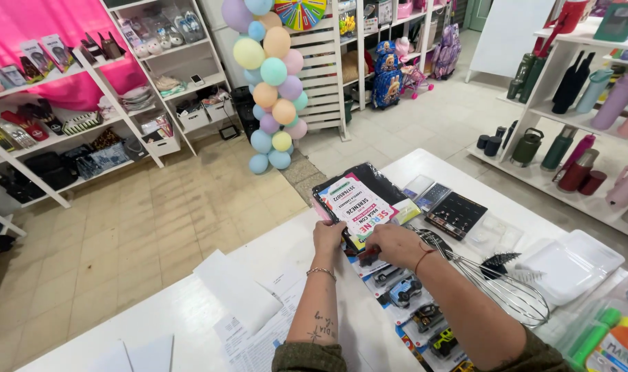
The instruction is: Unpacking items from a box and checking them against an inventory list at a store counter.
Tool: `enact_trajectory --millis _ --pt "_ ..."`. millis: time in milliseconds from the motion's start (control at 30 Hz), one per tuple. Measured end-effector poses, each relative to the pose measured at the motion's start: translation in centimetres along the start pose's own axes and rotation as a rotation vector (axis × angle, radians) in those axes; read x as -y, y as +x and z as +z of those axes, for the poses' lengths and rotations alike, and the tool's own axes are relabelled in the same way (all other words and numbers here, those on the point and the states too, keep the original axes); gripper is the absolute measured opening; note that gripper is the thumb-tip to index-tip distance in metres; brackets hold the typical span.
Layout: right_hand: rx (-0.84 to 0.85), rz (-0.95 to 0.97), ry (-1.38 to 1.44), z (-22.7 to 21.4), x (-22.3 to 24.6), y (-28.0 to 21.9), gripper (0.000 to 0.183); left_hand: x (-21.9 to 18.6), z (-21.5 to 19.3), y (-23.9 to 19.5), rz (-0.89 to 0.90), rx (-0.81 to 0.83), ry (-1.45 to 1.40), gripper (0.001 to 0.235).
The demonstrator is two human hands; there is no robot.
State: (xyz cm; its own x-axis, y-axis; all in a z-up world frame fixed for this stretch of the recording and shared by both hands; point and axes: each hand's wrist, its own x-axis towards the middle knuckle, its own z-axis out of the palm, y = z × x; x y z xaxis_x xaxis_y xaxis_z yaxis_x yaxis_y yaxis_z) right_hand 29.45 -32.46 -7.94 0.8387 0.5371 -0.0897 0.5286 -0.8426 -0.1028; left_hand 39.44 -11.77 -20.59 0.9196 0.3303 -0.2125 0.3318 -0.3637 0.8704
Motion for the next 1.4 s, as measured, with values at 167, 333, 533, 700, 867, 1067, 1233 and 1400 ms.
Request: enact_trajectory --millis 167,333,533,700,867,1067,1233,1400 --pt "0.055 0.049 0.036 -1.1 1.3 0.1 0.029 -0.2 0.4 0.9 0.017 0.012 -0.008 0.058" --pt "0.151 0.172 0.092 -1.4 -2.1 2.2 0.028 -1.9 -0.7 -0.8 -0.003 0.039 0.013 0.062" --pt "-0.225 0.637 0.026 2.2 -11.3 6.4 0.055 -4.9 -2.9 -4.6 -0.012 0.153 0.1 0.078" --pt "-0.03 0.729 0.155 5.6 -12.7 9.1 0.086 -2.8 -0.3 -0.7 -0.089 0.129 -0.112 0.079" --pt "0.001 0.707 0.163 6.2 -12.4 10.1 0.084 -3.3 -0.1 0.1 -0.184 0.123 -0.3 0.104" --pt "0.039 0.679 0.158 5.1 -11.0 9.5 0.083 -3.1 0.1 1.1 -0.153 0.159 -0.475 0.089" --pt "0.005 0.628 -0.026 -1.3 -3.7 5.1 0.059 -4.2 -0.9 -1.4 -0.172 0.148 -0.633 0.083" --pt "0.371 -0.012 0.256 -0.5 0.5 3.8 0.052 -2.9 -0.3 -0.9 -0.156 0.106 -0.745 0.082"
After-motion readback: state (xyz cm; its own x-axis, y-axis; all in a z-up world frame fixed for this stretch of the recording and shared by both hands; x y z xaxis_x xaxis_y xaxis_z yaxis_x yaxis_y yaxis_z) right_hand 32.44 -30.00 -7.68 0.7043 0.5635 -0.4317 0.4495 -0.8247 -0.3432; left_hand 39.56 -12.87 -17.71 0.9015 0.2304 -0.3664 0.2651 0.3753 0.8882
